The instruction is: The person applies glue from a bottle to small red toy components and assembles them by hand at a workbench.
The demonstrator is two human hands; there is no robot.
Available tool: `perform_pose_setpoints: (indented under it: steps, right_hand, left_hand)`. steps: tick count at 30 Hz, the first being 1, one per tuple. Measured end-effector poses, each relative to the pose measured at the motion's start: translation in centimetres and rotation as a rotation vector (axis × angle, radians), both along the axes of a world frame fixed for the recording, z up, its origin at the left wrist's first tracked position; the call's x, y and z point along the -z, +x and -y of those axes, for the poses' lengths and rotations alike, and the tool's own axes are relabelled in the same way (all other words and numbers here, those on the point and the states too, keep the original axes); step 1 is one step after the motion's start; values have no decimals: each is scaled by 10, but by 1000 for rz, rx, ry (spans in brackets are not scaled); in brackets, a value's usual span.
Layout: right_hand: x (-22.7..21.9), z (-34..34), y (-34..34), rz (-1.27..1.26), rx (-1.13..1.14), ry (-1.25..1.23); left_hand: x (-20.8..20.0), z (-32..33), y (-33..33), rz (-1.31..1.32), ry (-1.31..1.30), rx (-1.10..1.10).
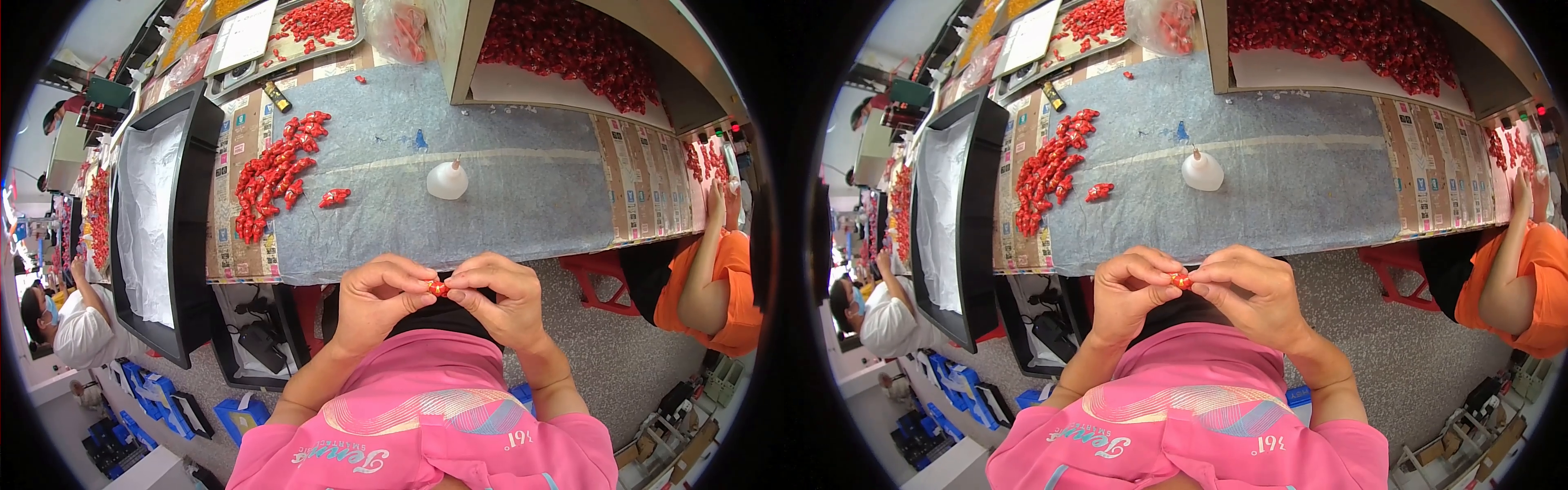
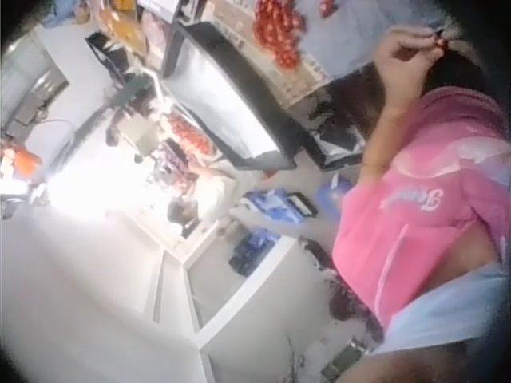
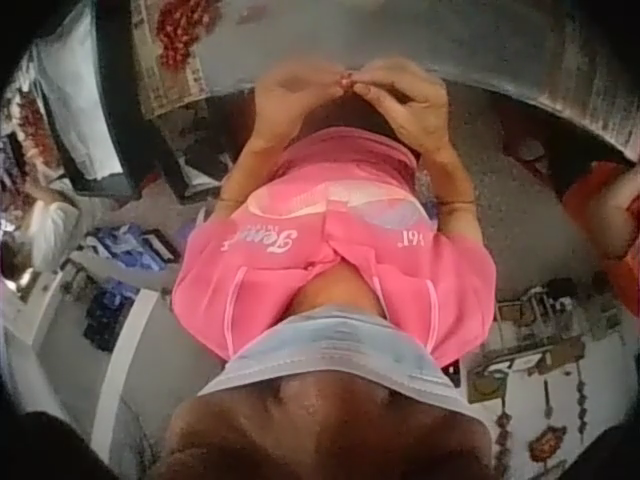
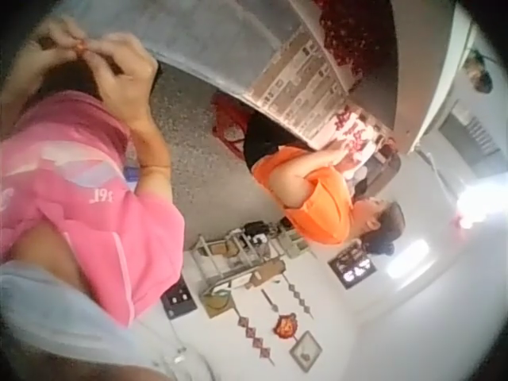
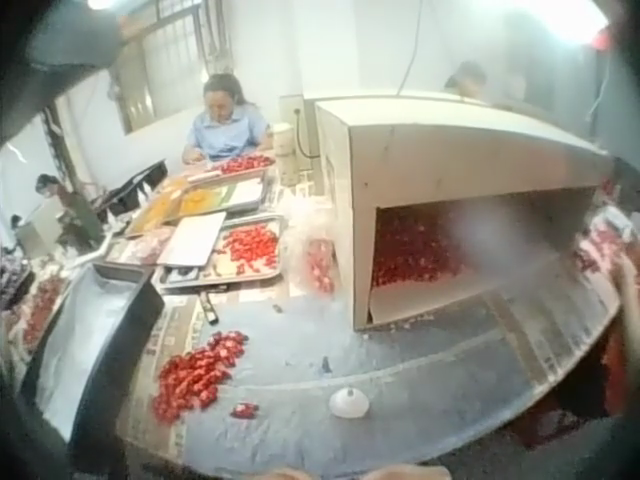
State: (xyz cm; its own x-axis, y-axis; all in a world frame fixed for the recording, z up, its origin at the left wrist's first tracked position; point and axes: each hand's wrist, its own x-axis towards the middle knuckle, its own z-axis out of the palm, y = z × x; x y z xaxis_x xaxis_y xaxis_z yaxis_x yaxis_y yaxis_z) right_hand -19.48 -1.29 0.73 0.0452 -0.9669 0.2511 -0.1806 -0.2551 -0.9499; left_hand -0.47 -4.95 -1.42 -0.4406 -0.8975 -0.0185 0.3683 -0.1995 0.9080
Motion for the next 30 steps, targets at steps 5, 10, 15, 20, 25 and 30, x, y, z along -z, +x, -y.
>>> perform_pose_setpoints:
  steps: [5, 10, 15, 20, 25, 30]
  right_hand:
    - [-3, -2, -1, -5, 11, 5]
    - [-5, 0, -4, -9, -18, 27]
    - [-8, 0, -4, 14, -16, 3]
    - [-6, -1, -3, 20, 21, 37]
    - [-7, 1, 1, -33, 26, 66]
    - [-8, 1, 5, -40, 19, 60]
  left_hand:
    - [-2, -1, -1, 7, -24, 15]
    - [-4, 3, -1, -44, -33, 37]
    - [-7, 4, -2, -81, -77, 44]
    - [-8, 5, 1, -107, 88, 68]
    - [-9, 3, 0, -143, 226, 65]
    - [-7, 1, 1, -136, 254, 41]
